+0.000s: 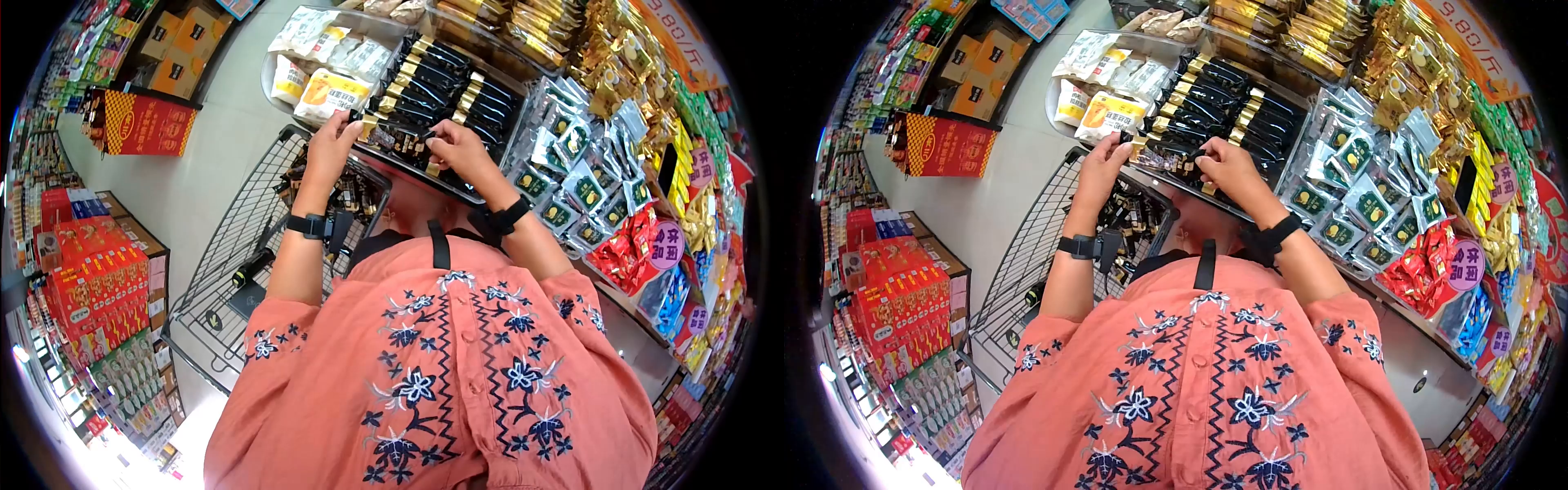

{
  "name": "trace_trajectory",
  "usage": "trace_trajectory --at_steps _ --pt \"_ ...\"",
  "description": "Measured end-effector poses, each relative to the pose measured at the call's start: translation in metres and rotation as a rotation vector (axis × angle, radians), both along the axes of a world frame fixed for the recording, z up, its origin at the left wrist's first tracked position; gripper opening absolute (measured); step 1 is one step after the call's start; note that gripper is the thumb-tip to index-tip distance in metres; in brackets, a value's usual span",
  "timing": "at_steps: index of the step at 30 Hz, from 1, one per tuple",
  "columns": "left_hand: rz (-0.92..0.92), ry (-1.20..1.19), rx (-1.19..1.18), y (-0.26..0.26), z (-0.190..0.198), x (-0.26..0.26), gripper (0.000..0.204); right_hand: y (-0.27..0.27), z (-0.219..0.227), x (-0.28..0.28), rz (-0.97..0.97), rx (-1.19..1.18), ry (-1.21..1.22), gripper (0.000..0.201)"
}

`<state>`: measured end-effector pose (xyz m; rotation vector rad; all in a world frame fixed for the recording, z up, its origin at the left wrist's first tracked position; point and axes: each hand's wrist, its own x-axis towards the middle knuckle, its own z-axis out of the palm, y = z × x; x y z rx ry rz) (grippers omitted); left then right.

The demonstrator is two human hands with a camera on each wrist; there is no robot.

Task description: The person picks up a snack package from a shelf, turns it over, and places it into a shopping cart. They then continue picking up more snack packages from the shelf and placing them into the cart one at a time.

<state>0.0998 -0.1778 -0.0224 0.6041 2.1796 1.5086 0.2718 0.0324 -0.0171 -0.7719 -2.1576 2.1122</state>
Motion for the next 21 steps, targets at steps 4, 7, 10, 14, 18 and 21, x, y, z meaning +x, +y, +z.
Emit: trace_trajectory --at_steps 4,7,10,14,18,21 --pt "-0.027 0.075 -0.094 0.001 -0.013 -0.003 0.046 -0.004 -0.016 0.003 0.008 0.273 -0.022 0.018" --pt "-0.032 0.286 -0.111 0.0 -0.027 -0.004 0.039 -0.007 -0.024 0.003 0.033 0.462 -0.038 0.023" --pt "-0.069 0.477 -0.144 -0.002 -0.035 -0.007 0.039 -0.01 -0.031 0.004 0.063 0.513 -0.054 0.025" --pt "-0.038 0.352 -0.119 0.001 -0.026 -0.003 0.039 -0.015 -0.03 0.006 0.065 0.407 -0.073 0.026" --pt "-0.03 0.267 -0.178 0.007 -0.01 0.0 0.037 -0.014 -0.025 0.005 0.073 0.45 -0.136 0.027" --pt "-0.026 0.196 -0.128 0.011 -0.012 0.002 0.036 -0.015 -0.015 0.007 0.089 0.679 -0.106 0.023"
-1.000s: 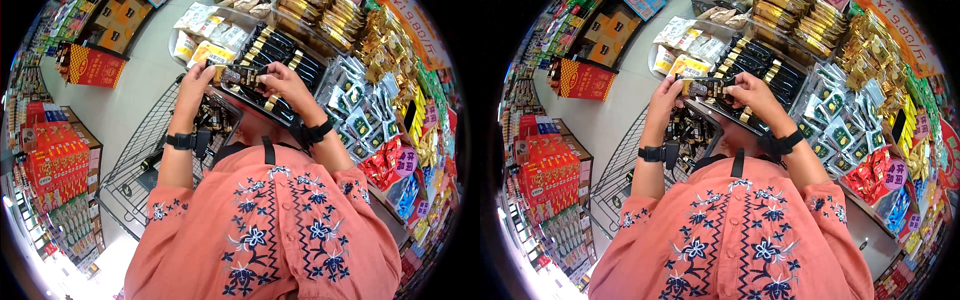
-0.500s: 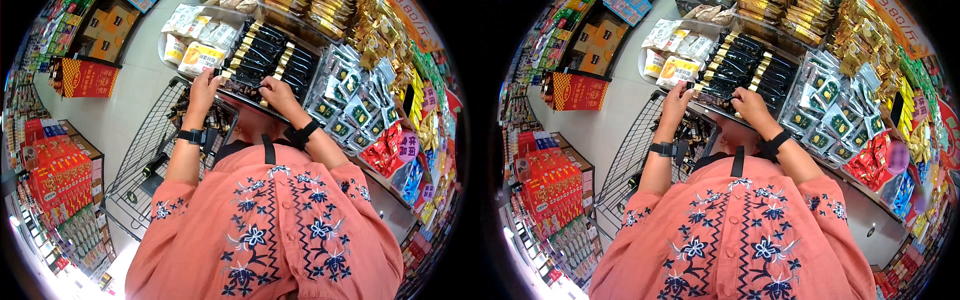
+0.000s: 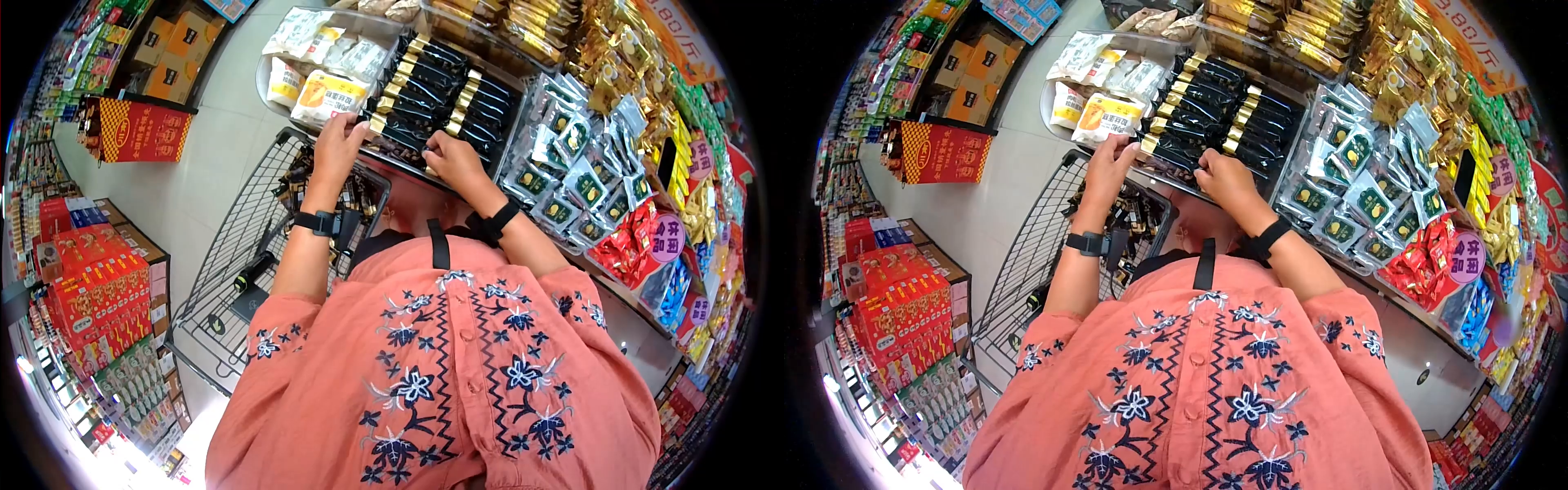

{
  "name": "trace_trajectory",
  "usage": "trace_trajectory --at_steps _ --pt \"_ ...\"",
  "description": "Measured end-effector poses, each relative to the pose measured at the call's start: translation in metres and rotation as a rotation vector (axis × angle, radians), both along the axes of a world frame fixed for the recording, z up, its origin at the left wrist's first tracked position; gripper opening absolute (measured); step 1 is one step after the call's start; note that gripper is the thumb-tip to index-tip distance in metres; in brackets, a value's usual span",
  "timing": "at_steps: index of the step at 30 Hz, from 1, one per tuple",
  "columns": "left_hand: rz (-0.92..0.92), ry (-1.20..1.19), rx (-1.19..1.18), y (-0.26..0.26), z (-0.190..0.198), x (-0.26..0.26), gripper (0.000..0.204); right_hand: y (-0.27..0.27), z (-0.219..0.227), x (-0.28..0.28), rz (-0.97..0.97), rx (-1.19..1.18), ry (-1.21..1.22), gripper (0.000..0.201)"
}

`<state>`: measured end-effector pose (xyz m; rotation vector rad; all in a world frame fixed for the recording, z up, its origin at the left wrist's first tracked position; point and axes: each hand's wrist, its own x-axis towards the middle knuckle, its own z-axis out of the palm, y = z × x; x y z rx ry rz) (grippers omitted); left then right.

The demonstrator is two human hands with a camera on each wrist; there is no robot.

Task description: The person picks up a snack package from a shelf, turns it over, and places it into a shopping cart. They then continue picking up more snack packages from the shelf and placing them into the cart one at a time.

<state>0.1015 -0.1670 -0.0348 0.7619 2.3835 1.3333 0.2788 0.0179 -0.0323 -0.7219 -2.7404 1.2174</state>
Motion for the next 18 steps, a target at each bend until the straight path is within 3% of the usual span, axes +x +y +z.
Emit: trace_trajectory --at_steps 1,4,9,15,18 --pt "0.0 -0.023 0.033 0.001 -0.003 -0.001 0.036 -0.001 0.002 -0.001 0.011 0.045 0.027 0.022" --pt "-0.015 0.283 -0.098 0.001 -0.007 -0.003 0.038 -0.005 0.002 -0.002 0.028 0.143 0.092 0.019" --pt "-0.028 0.191 -0.147 0.002 0.002 -0.004 0.036 -0.004 0.004 -0.003 0.007 0.133 0.143 0.016" --pt "-0.001 -0.005 -0.099 0.008 -0.006 -0.005 0.038 0.0 -0.002 -0.003 -0.025 -0.111 0.096 0.015" --pt "0.009 -0.021 -0.059 0.012 -0.013 -0.008 0.04 -0.001 -0.004 -0.006 -0.056 -0.044 0.133 0.014"
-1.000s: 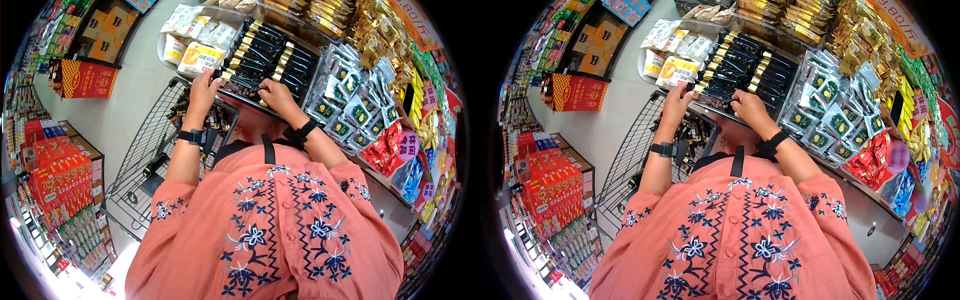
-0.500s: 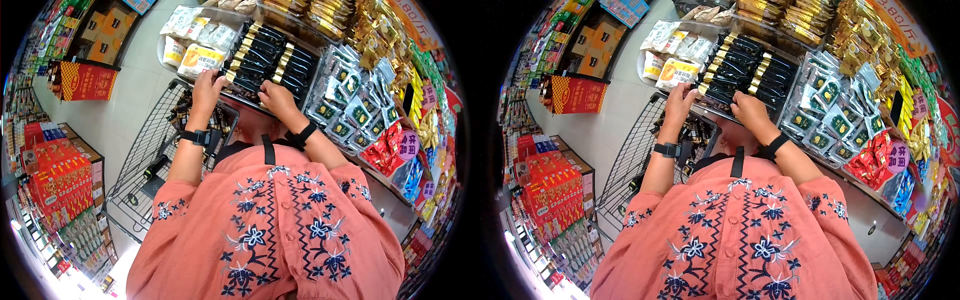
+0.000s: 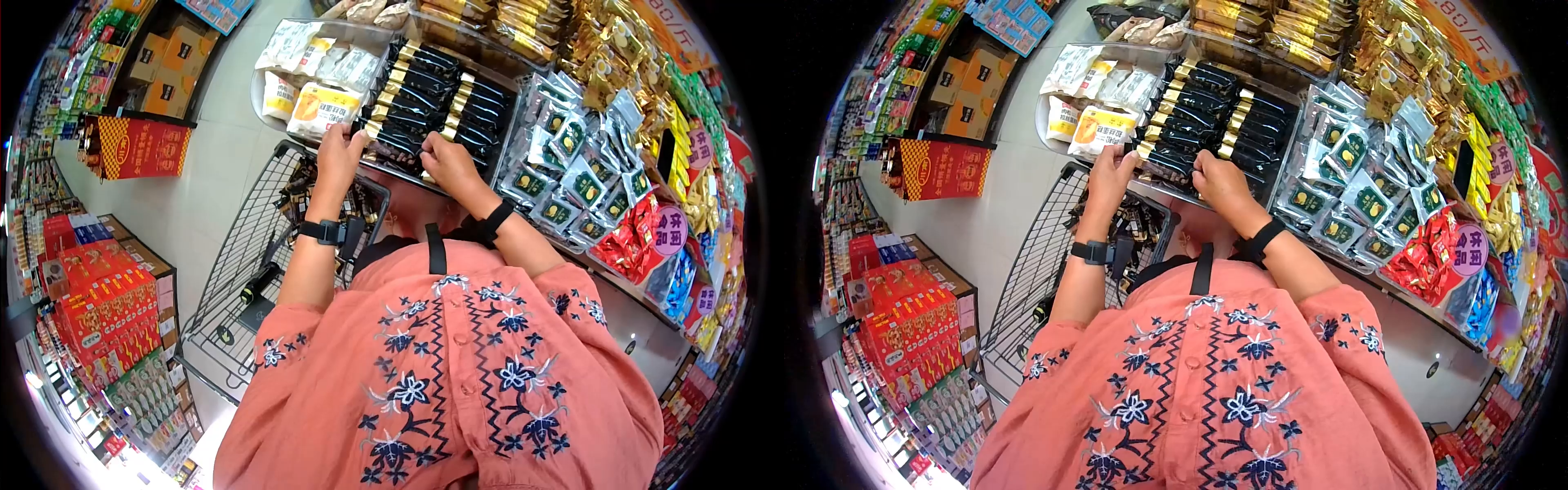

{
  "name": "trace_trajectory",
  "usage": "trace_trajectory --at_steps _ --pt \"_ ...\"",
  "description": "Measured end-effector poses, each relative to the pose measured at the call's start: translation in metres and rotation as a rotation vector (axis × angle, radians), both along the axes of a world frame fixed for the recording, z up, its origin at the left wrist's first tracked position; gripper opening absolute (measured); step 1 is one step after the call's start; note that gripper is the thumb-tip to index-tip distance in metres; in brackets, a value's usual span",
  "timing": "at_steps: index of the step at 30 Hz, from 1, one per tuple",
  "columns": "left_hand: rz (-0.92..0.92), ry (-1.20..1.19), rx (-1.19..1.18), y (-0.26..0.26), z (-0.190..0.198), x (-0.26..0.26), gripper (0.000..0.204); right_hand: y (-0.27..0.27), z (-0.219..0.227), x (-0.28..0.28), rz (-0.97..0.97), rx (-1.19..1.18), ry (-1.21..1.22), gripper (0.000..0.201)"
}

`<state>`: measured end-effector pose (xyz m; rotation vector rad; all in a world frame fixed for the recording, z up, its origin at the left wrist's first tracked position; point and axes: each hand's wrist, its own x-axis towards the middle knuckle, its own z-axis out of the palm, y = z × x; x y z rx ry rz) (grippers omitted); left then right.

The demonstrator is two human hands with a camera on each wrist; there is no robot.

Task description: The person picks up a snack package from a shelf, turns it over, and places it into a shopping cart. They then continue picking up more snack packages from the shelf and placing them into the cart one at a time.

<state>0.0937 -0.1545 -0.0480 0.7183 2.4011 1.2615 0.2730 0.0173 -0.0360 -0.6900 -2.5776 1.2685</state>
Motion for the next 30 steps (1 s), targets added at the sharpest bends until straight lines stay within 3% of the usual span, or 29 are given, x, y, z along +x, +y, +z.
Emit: trace_trajectory --at_steps 5,8,9,10,12,13,16,18,21,24,28,30 --pt "0.011 -0.072 -0.006 0.005 0.004 -0.001 0.039 0.004 0.002 -0.005 0.019 0.119 0.035 0.013" --pt "-0.054 0.235 -0.101 0.0 0.011 0.0 0.034 0.004 -0.005 -0.001 0.024 0.152 0.046 0.014" --pt "-0.044 0.201 -0.055 0.0 0.012 0.001 0.032 0.003 -0.004 0.001 -0.011 0.089 0.017 0.015" --pt "-0.002 -0.001 -0.037 0.002 0.007 -0.001 0.032 0.003 -0.008 0.0 -0.022 0.037 0.036 0.016" --pt "0.002 -0.075 0.011 0.004 -0.001 -0.003 0.035 0.005 -0.01 0.001 -0.056 -0.454 -0.063 0.015" --pt "0.018 -0.121 0.022 0.007 -0.001 -0.004 0.036 0.005 -0.011 0.001 -0.078 -0.504 -0.031 0.017" --pt "0.052 -0.224 0.019 0.008 -0.001 0.002 0.039 0.01 -0.007 0.004 -0.056 -0.314 -0.007 0.018" --pt "0.048 -0.223 -0.012 0.006 -0.001 0.003 0.041 0.011 -0.007 0.005 -0.015 -0.321 -0.021 0.017" --pt "-0.012 -0.042 -0.087 0.004 0.002 0.003 0.04 0.013 -0.003 0.001 0.043 -0.341 -0.118 0.018" --pt "-0.033 0.096 -0.11 0.003 0.006 0.012 0.037 0.027 0.02 -0.007 0.027 -0.208 -0.122 0.02" --pt "-0.033 0.192 -0.084 0.007 0.004 0.02 0.038 0.055 0.041 -0.03 -0.136 0.05 -0.042 0.044" --pt "-0.039 0.179 -0.098 0.006 0.007 0.021 0.04 0.071 0.022 -0.042 -0.141 0.081 -0.091 0.048"
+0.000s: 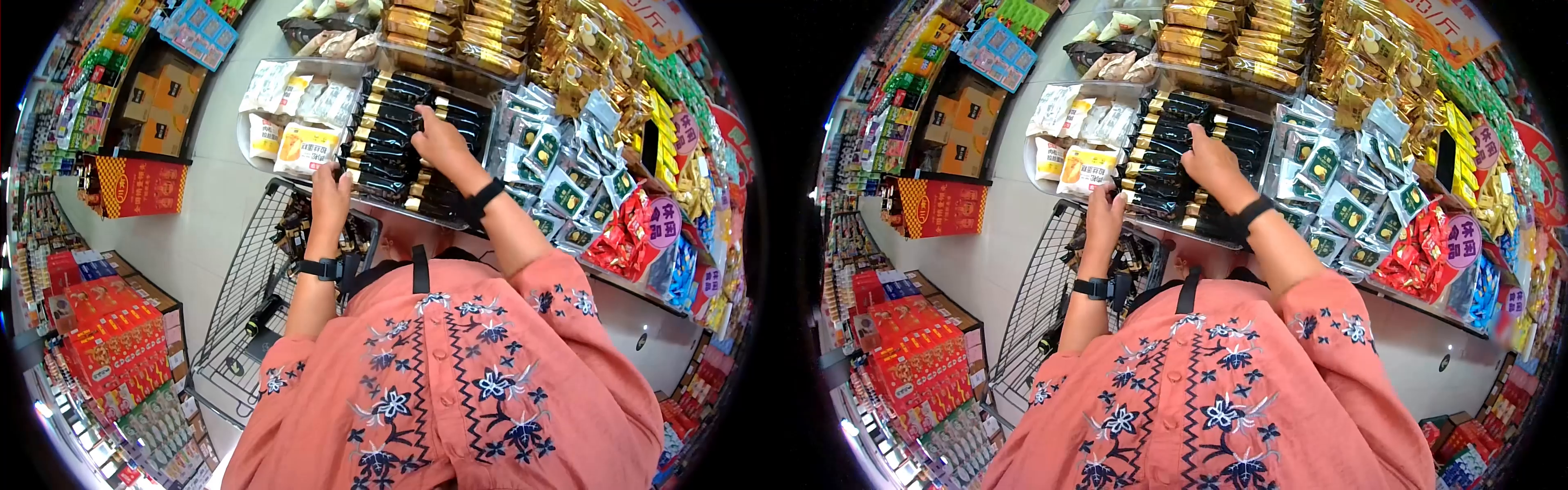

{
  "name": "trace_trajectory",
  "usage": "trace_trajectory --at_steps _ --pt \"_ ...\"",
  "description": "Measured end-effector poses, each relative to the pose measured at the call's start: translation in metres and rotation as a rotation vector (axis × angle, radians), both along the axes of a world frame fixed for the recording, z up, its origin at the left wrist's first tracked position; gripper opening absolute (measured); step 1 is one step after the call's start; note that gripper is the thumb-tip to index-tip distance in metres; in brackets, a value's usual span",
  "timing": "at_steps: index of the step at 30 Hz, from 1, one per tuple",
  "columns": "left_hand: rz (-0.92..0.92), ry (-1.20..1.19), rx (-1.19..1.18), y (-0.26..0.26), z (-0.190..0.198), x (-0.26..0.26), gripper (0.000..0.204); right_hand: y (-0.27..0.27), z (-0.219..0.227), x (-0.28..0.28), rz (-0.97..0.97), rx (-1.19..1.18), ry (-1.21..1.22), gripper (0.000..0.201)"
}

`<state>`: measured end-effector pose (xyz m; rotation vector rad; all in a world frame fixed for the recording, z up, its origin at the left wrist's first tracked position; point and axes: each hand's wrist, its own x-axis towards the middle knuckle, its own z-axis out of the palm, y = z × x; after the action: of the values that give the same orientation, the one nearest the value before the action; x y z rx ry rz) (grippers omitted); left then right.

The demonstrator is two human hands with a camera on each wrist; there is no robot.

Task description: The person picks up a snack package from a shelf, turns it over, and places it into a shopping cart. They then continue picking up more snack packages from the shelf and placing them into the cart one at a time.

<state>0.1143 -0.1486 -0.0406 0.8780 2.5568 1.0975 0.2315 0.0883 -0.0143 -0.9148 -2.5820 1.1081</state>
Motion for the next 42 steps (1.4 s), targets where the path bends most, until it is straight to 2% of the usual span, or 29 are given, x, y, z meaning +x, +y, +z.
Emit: trace_trajectory --at_steps 4,8,12,13,17,20,24,34,38,42 --pt "-0.001 -0.045 0.037 -0.003 0.0 -0.003 0.043 0.007 0.002 -0.01 0.028 -0.087 -0.037 0.051" --pt "0.038 -0.154 0.152 -0.008 -0.003 0.001 0.047 0.003 -0.019 -0.013 0.067 -0.177 0.044 0.048" --pt "0.071 -0.204 0.138 -0.015 -0.01 0.0 0.047 -0.005 0.004 -0.012 0.097 -0.263 0.06 0.044" --pt "0.067 -0.192 0.137 -0.016 -0.01 0.001 0.047 -0.009 0.006 -0.013 0.113 -0.397 0.093 0.042" --pt "0.111 -0.305 0.173 -0.017 -0.002 0.006 0.046 -0.014 0.007 -0.016 0.159 -0.555 -0.109 0.04" --pt "0.112 -0.322 0.178 -0.02 0.0 0.007 0.046 -0.015 0.006 -0.017 0.133 -0.553 -0.096 0.04" --pt "0.108 -0.337 0.175 -0.022 -0.007 0.005 0.045 -0.015 0.017 -0.012 0.203 -0.518 -0.052 0.039" --pt "0.143 -0.361 0.192 -0.022 -0.005 0.009 0.043 -0.037 0.013 -0.006 0.358 -0.733 -0.137 0.035" --pt "0.151 -0.384 0.233 -0.023 -0.009 0.007 0.041 -0.036 0.001 -0.009 0.332 -0.704 -0.141 0.035" --pt "0.149 -0.37 0.217 -0.025 -0.005 0.007 0.04 -0.039 0.01 -0.007 0.334 -0.671 -0.175 0.032"
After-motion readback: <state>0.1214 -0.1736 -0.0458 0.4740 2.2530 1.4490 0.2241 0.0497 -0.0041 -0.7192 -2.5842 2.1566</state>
